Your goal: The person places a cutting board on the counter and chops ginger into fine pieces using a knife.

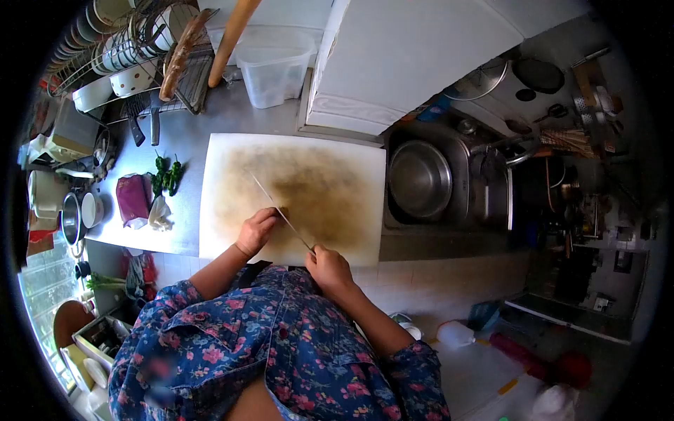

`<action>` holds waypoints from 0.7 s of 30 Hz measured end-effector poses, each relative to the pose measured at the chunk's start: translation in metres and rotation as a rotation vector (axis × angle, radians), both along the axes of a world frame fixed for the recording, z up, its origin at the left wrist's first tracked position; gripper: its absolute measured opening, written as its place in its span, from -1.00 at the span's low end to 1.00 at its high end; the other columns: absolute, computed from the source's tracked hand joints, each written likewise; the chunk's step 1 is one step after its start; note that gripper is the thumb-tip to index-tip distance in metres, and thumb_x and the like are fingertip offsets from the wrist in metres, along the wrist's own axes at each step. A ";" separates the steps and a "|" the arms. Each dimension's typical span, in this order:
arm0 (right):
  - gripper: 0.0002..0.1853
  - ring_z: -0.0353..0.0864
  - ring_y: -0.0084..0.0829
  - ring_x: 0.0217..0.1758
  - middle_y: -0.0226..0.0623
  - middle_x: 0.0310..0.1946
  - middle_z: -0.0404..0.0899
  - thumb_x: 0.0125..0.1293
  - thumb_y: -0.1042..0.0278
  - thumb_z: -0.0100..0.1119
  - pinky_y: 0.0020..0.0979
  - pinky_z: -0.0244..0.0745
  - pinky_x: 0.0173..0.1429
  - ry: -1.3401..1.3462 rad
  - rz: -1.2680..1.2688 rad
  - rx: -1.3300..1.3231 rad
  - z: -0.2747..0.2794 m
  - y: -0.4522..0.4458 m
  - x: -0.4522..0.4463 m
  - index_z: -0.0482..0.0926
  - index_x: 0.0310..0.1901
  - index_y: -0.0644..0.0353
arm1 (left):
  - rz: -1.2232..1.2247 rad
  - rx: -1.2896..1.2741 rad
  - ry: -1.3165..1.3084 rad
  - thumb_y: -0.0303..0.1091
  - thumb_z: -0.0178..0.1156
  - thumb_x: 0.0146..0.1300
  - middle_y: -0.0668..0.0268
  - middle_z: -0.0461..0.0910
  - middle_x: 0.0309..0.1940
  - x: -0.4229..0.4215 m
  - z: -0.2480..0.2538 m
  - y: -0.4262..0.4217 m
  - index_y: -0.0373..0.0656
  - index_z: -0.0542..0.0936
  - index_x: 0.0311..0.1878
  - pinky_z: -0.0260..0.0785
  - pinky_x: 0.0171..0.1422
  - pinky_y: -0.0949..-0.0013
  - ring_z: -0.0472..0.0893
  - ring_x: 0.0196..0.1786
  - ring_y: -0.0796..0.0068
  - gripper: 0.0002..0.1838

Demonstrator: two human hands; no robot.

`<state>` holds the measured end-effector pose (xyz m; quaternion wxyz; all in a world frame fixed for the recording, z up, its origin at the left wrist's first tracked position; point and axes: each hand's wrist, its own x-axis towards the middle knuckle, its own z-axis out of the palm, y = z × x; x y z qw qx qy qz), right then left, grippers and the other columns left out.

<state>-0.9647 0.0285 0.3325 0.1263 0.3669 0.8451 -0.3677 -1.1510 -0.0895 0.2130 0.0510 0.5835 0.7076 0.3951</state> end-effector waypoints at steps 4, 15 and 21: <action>-0.71 0.60 0.05 -0.39 0.08 -0.51 0.57 0.28 0.22 0.09 -0.09 0.47 -0.28 0.023 0.001 0.063 -0.005 -0.002 -0.002 0.53 -0.33 0.34 | 0.004 -0.001 0.001 -0.56 0.11 -0.01 0.25 0.55 -0.07 -0.001 -0.007 0.000 -0.19 0.58 -0.18 0.53 -0.05 0.32 0.59 -0.02 0.24 -0.73; -0.73 0.60 0.07 -0.35 0.07 -0.48 0.59 0.27 0.20 0.08 -0.04 0.49 -0.25 0.150 -0.026 0.166 -0.055 -0.010 -0.012 0.54 -0.36 0.28 | 0.016 0.033 -0.030 -0.58 0.12 -0.04 0.25 0.57 -0.10 -0.001 -0.003 0.003 -0.16 0.59 -0.20 0.54 -0.07 0.33 0.61 -0.06 0.24 -0.73; -0.71 0.60 0.08 -0.33 0.10 -0.46 0.59 0.28 0.18 0.08 -0.03 0.48 -0.21 0.118 -0.044 -0.004 -0.015 -0.003 -0.003 0.54 -0.35 0.30 | 0.015 0.030 -0.015 -0.61 0.12 -0.11 0.22 0.56 -0.10 0.000 -0.010 0.002 -0.19 0.58 -0.24 0.53 -0.05 0.31 0.60 -0.04 0.21 -0.72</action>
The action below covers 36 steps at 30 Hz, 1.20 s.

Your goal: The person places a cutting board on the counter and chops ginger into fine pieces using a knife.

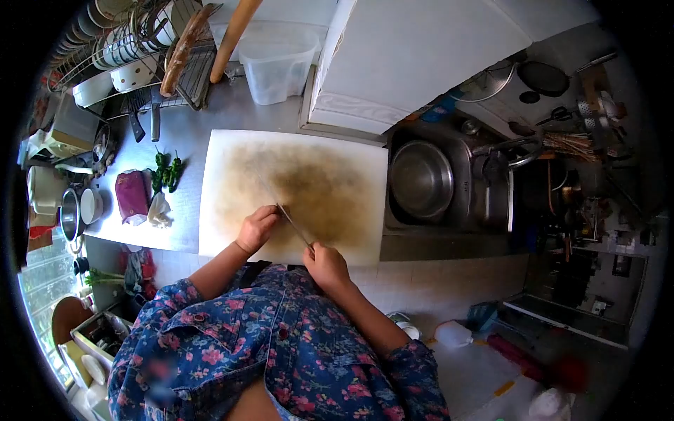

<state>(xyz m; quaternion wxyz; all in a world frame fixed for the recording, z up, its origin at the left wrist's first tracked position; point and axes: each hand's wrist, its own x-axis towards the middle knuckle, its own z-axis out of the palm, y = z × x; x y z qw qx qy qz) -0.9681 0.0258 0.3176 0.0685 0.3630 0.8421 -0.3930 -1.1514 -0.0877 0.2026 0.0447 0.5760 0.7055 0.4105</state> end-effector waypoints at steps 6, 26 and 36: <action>-0.70 0.61 0.09 -0.31 0.11 -0.43 0.59 0.28 0.18 0.06 -0.02 0.48 -0.19 -0.163 0.053 0.055 0.014 0.001 -0.003 0.54 -0.34 0.31 | 0.005 -0.003 -0.028 -0.59 0.12 0.00 0.21 0.58 -0.13 0.001 0.001 -0.002 -0.17 0.60 -0.19 0.54 -0.07 0.29 0.61 -0.09 0.17 -0.73; -0.69 0.60 0.11 -0.33 0.12 -0.46 0.58 0.28 0.18 0.07 -0.03 0.47 -0.20 -0.104 0.069 0.043 0.010 0.004 0.000 0.54 -0.37 0.32 | 0.035 -0.003 -0.010 -0.59 0.12 -0.06 0.25 0.57 -0.13 0.003 0.008 -0.002 -0.18 0.59 -0.26 0.53 -0.09 0.32 0.60 -0.07 0.24 -0.76; -0.69 0.60 0.06 -0.42 0.09 -0.52 0.56 0.28 0.22 0.08 -0.08 0.46 -0.31 0.012 0.024 0.185 -0.041 -0.009 -0.021 0.51 -0.41 0.37 | 0.024 -0.016 -0.066 -0.60 0.12 0.00 0.19 0.56 -0.11 0.003 0.010 -0.003 -0.20 0.60 -0.20 0.53 -0.05 0.28 0.61 -0.07 0.17 -0.75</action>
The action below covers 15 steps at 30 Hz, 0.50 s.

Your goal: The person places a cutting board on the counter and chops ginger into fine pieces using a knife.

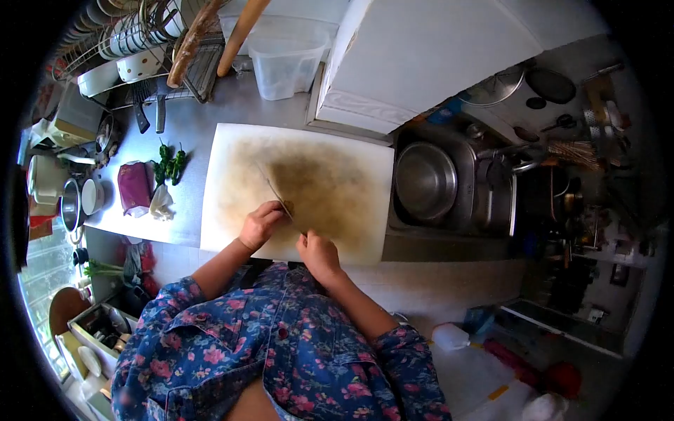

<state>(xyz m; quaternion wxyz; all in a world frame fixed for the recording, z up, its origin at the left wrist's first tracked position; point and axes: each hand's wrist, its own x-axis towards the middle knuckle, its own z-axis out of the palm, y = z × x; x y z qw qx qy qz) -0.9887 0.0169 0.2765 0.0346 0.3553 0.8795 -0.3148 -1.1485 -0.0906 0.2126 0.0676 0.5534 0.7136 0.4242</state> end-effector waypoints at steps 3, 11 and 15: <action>-0.68 0.58 0.11 -0.41 0.11 -0.53 0.55 0.27 0.18 0.06 -0.03 0.47 -0.30 0.063 -0.035 -0.157 0.009 0.011 0.002 0.51 -0.44 0.32 | 0.030 0.009 0.036 -0.61 0.12 -0.01 0.18 0.56 -0.12 0.002 -0.008 0.001 -0.21 0.60 -0.21 0.53 -0.05 0.27 0.61 -0.08 0.16 -0.75; -0.69 0.59 0.12 -0.34 0.13 -0.48 0.56 0.27 0.19 0.06 -0.01 0.46 -0.22 -0.100 0.050 -0.154 0.053 0.019 0.017 0.52 -0.42 0.33 | 0.014 0.028 0.025 -0.61 0.11 -0.03 0.21 0.57 -0.12 0.001 -0.013 0.001 -0.19 0.60 -0.21 0.53 -0.05 0.29 0.60 -0.05 0.20 -0.73; -0.69 0.59 0.13 -0.33 0.13 -0.46 0.57 0.28 0.21 0.05 -0.01 0.47 -0.20 -0.127 0.041 -0.144 0.053 0.017 0.013 0.53 -0.40 0.34 | 0.022 0.019 0.016 -0.61 0.11 -0.02 0.21 0.59 -0.11 0.001 -0.011 0.001 -0.20 0.61 -0.22 0.53 -0.03 0.28 0.60 -0.06 0.19 -0.74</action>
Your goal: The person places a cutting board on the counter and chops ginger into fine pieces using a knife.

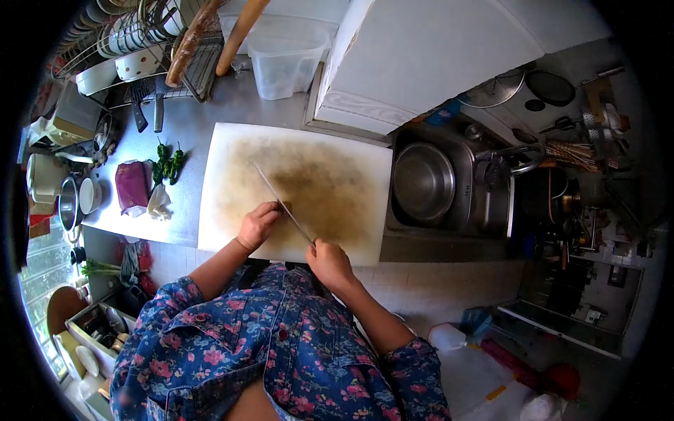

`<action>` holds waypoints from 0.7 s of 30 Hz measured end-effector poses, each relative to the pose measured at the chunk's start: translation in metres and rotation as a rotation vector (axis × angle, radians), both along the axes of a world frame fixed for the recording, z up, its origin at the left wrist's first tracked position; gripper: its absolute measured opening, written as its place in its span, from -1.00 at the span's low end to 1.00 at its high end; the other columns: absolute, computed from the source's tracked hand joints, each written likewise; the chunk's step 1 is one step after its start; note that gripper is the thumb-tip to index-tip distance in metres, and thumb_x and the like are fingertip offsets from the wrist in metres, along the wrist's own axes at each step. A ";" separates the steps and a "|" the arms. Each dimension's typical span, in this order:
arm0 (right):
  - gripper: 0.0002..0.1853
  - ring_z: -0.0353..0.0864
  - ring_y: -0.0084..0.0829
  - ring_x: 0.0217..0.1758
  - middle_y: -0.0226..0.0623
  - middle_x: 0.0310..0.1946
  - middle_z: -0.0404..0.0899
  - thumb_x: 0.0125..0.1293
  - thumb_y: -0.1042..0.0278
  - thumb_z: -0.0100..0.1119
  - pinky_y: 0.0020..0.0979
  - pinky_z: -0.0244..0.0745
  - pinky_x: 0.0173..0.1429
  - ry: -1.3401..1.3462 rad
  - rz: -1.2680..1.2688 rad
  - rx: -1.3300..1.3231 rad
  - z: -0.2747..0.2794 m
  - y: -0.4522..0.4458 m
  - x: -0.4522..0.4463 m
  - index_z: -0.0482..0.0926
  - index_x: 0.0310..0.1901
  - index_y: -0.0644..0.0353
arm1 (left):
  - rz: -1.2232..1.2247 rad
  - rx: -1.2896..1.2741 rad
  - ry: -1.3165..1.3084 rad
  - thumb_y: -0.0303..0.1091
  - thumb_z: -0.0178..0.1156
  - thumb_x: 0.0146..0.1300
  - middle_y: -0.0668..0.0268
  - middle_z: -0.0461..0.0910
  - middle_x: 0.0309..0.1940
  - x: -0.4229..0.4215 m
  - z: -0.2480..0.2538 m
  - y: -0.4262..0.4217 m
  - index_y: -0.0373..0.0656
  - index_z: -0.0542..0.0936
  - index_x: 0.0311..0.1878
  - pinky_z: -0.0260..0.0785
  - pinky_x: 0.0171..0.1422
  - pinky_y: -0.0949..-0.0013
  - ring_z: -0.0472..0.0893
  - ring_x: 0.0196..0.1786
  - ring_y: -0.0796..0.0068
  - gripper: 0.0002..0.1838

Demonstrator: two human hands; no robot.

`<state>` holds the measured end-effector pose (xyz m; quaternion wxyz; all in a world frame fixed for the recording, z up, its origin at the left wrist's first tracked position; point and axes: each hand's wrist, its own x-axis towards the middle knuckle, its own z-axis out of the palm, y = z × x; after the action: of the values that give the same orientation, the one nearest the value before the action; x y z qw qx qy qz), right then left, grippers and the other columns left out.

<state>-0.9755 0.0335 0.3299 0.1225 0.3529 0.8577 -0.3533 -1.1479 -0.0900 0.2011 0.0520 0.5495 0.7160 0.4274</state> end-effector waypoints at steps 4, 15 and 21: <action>-0.70 0.59 0.12 -0.32 0.14 -0.45 0.57 0.28 0.21 0.05 -0.02 0.48 -0.19 -0.018 0.013 -0.004 -0.005 -0.001 -0.001 0.53 -0.39 0.35 | 0.010 -0.007 0.010 -0.60 0.11 -0.02 0.23 0.58 -0.10 0.000 -0.001 0.000 -0.18 0.61 -0.23 0.54 -0.06 0.29 0.60 -0.07 0.21 -0.75; -0.73 0.60 0.04 -0.43 0.08 -0.52 0.57 0.26 0.25 0.14 -0.07 0.46 -0.34 0.208 -0.018 0.146 -0.062 -0.017 -0.005 0.52 -0.39 0.35 | 0.041 0.011 0.029 -0.59 0.12 -0.01 0.26 0.58 -0.16 -0.001 0.006 0.002 -0.17 0.60 -0.26 0.55 -0.14 0.30 0.61 -0.10 0.24 -0.79; -0.71 0.58 0.10 -0.42 0.08 -0.54 0.56 0.26 0.21 0.11 -0.05 0.48 -0.30 0.205 -0.073 -0.014 -0.032 -0.005 -0.006 0.51 -0.42 0.32 | 0.029 0.005 0.026 -0.61 0.13 -0.05 0.28 0.58 -0.14 0.000 0.003 -0.001 -0.17 0.59 -0.25 0.55 -0.13 0.30 0.60 -0.09 0.25 -0.76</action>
<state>-0.9818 0.0284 0.2976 0.0235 0.3452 0.8498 -0.3978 -1.1482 -0.0905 0.2039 0.0351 0.5448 0.7233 0.4229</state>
